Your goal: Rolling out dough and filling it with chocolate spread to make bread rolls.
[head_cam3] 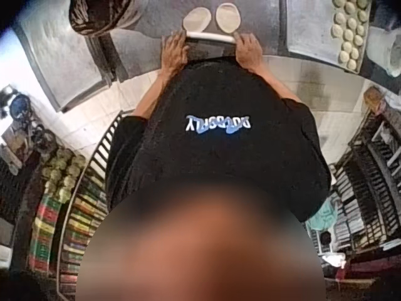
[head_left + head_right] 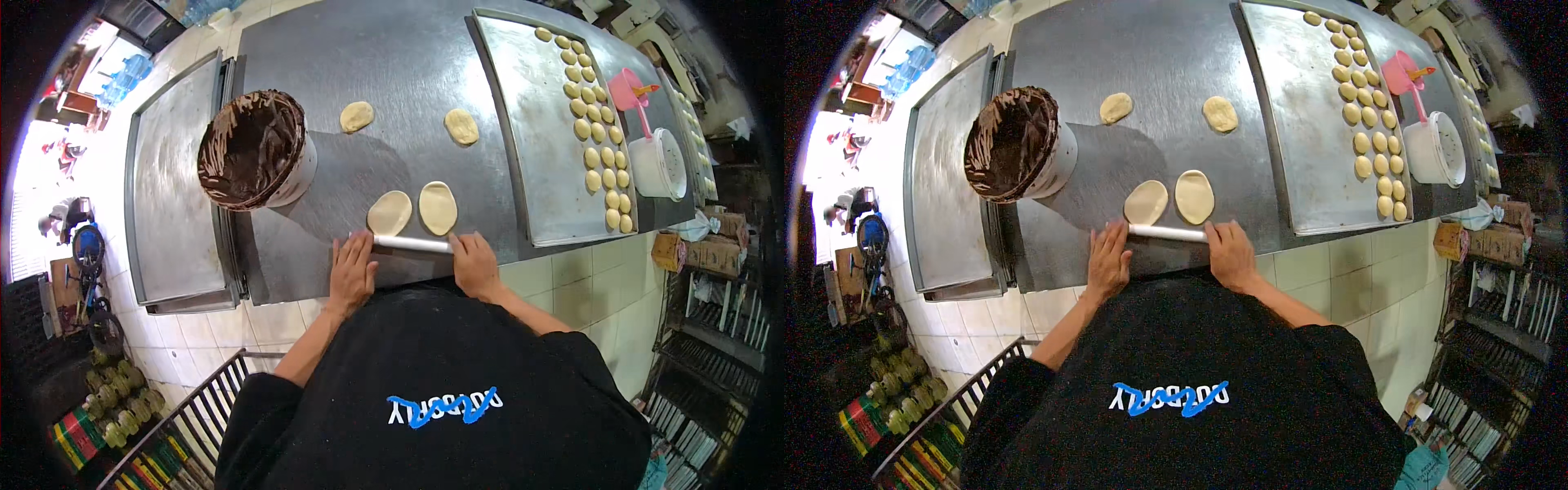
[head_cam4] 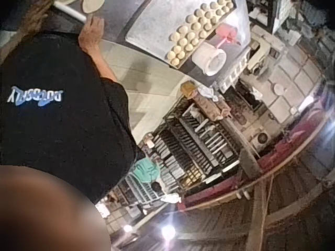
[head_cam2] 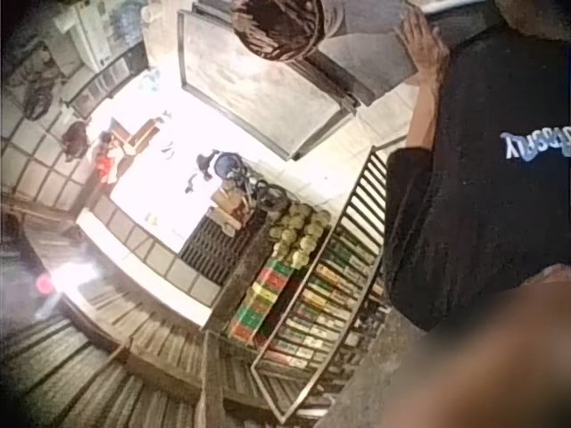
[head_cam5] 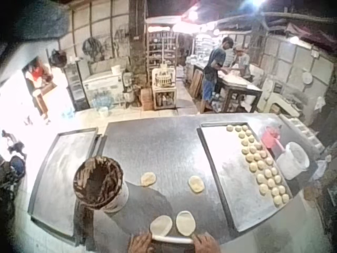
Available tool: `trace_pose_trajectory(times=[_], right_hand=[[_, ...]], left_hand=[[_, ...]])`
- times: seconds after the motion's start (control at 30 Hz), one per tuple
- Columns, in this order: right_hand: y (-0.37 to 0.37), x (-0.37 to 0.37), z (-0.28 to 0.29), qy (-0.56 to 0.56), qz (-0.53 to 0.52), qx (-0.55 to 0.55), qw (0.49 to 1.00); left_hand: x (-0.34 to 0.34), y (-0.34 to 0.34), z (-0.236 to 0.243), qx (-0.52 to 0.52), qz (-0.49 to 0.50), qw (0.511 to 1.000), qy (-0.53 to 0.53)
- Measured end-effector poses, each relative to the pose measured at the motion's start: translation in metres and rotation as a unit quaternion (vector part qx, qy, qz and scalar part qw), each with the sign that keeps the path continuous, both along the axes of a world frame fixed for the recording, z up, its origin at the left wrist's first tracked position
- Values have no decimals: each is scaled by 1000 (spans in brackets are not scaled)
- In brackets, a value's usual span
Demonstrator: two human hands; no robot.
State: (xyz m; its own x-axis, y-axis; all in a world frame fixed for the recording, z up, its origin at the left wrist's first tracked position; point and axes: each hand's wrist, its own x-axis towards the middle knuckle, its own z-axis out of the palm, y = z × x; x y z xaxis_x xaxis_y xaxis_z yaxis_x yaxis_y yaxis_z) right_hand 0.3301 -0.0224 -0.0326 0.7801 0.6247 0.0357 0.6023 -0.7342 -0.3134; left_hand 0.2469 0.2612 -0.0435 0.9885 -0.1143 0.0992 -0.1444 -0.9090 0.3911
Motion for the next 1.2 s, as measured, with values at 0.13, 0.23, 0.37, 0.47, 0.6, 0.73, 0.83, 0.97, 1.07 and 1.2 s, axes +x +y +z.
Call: trace_pose_trajectory(times=[0.13, 0.23, 0.37, 0.47, 0.6, 0.73, 0.83, 0.97, 1.07, 1.2], right_hand=[[35, 67, 48, 118, -82, -141, 979], [61, 90, 20, 5, -188, 117, 975], [58, 60, 24, 268, -226, 137, 927], [52, 100, 79, 317, -202, 190, 907], [79, 194, 87, 210, -247, 247, 913], [59, 173, 38, 246, -85, 289, 922], [-49, 167, 57, 298, -293, 336, 844], [-214, 187, 28, 110, -657, 304, 681], [-250, 204, 44, 121, -692, 317, 637], [-233, 226, 20, 99, -706, 310, 629]], left_hand=[[37, 17, 13, -227, 132, 964, 37], [93, -21, 28, -111, 388, 912, -67], [97, -34, 75, -200, 190, 938, 211], [104, -8, 103, -219, 209, 951, 52], [167, 10, 84, -15, 180, 953, -243], [200, 19, 46, -57, 138, 989, -23], [275, -23, 62, -102, 148, 983, -31], [466, -134, 88, -189, -13, 982, 2], [643, -243, 73, -218, -95, 971, -11], [750, -358, 22, 43, 52, 995, -67]])
